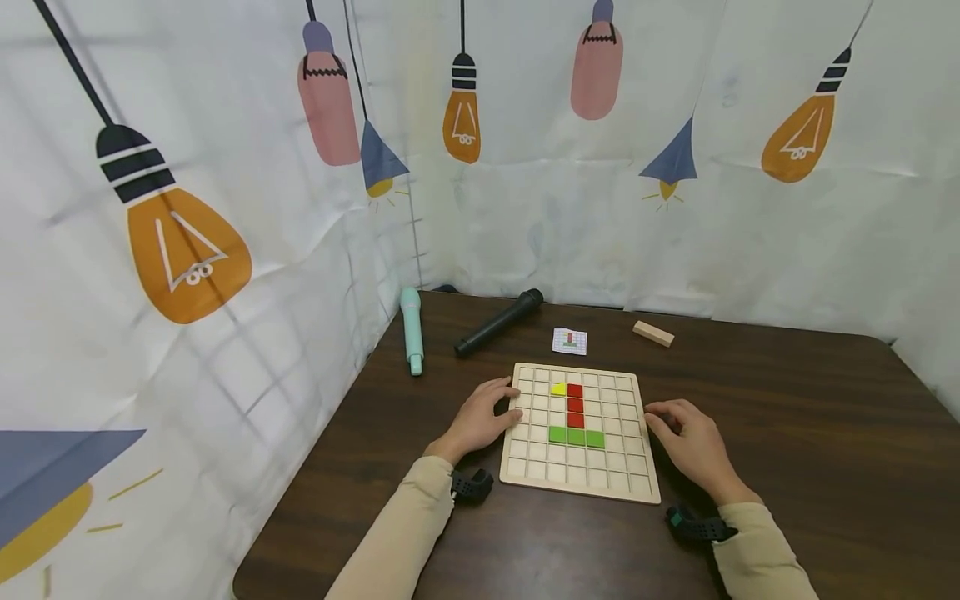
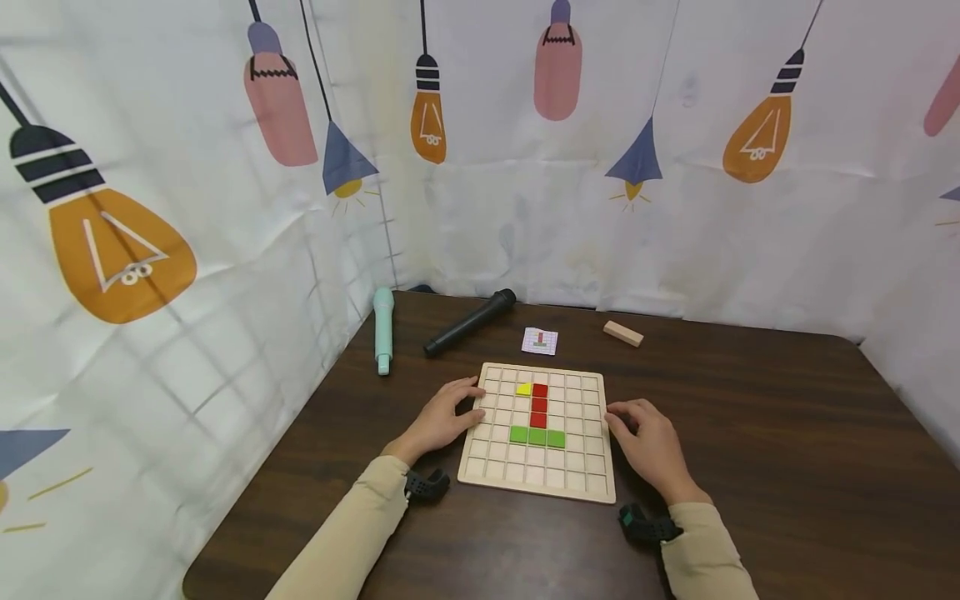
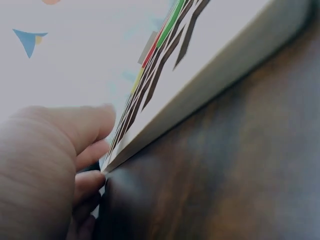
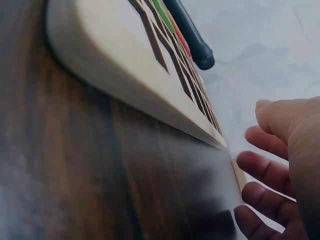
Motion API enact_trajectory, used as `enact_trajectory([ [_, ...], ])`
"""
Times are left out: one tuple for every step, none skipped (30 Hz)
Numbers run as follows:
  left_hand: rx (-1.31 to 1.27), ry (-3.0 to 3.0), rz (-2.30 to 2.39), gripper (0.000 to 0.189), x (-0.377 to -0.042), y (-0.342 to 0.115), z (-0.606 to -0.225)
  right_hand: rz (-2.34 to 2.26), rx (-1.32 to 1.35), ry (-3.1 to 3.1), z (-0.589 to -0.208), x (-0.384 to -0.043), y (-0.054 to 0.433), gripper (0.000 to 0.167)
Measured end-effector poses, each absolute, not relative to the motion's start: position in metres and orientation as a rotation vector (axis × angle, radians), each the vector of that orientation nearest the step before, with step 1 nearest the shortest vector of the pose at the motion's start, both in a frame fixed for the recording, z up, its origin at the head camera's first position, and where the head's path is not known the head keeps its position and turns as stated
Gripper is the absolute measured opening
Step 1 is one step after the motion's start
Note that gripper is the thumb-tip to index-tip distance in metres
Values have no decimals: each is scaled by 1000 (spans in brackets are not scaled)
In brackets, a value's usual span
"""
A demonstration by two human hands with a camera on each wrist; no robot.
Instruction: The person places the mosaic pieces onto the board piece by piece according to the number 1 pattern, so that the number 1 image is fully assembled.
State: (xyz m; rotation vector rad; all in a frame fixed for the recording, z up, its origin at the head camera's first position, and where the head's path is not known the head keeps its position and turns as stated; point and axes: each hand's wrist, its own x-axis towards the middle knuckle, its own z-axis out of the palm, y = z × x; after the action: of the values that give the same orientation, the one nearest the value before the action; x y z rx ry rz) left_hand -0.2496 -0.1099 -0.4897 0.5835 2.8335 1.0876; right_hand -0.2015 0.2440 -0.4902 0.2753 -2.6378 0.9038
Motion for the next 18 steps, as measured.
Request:
enact_trajectory([
  [584,2825,1101,41,-249,-112,-488,908,279,-2629,-490,-202,244,25],
  [578,2821,1101,41,-249,-114,-487,913,286,-2623,-490,-203,244,25],
  [572,2817,1093,41,-250,-116,-485,919,290,-2619,-490,-203,244,25],
  [578,2815,1083,41,-250,-119,-483,923,293,-2615,-490,-203,245,25],
  [582,2818,1064,41,-250,-122,-481,927,296,-2608,-490,-203,246,26],
  [582,2824,1042,41,-251,-125,-479,929,297,-2603,-489,-203,248,26],
  [572,2833,1023,41,-252,-128,-477,927,299,-2600,-489,-203,249,26],
  [567,2842,1008,41,-253,-132,-474,923,301,-2600,-488,-203,251,27],
  [561,2852,995,41,-255,-136,-471,917,304,-2603,-488,-203,252,27],
  [555,2865,983,41,-256,-141,-468,909,309,-2608,-487,-203,254,28],
  [547,2878,973,41,-258,-145,-465,900,315,-2610,-486,-203,255,28],
  [545,2887,973,40,-260,-150,-461,891,321,-2613,-485,-203,257,28],
  [546,2898,969,40,-261,-154,-458,882,329,-2616,-483,-203,258,28],
  [548,2904,964,40,-263,-159,-454,878,336,-2619,-482,-203,259,28],
  [549,2916,951,40,-266,-163,-450,872,346,-2620,-480,-204,260,28],
  [553,2925,941,40,-268,-167,-446,867,355,-2620,-478,-204,260,28],
  [559,2934,934,41,-270,-172,-442,862,365,-2622,-476,-205,261,29],
  [563,2942,922,41,-272,-176,-438,858,375,-2627,-473,-206,262,29],
])
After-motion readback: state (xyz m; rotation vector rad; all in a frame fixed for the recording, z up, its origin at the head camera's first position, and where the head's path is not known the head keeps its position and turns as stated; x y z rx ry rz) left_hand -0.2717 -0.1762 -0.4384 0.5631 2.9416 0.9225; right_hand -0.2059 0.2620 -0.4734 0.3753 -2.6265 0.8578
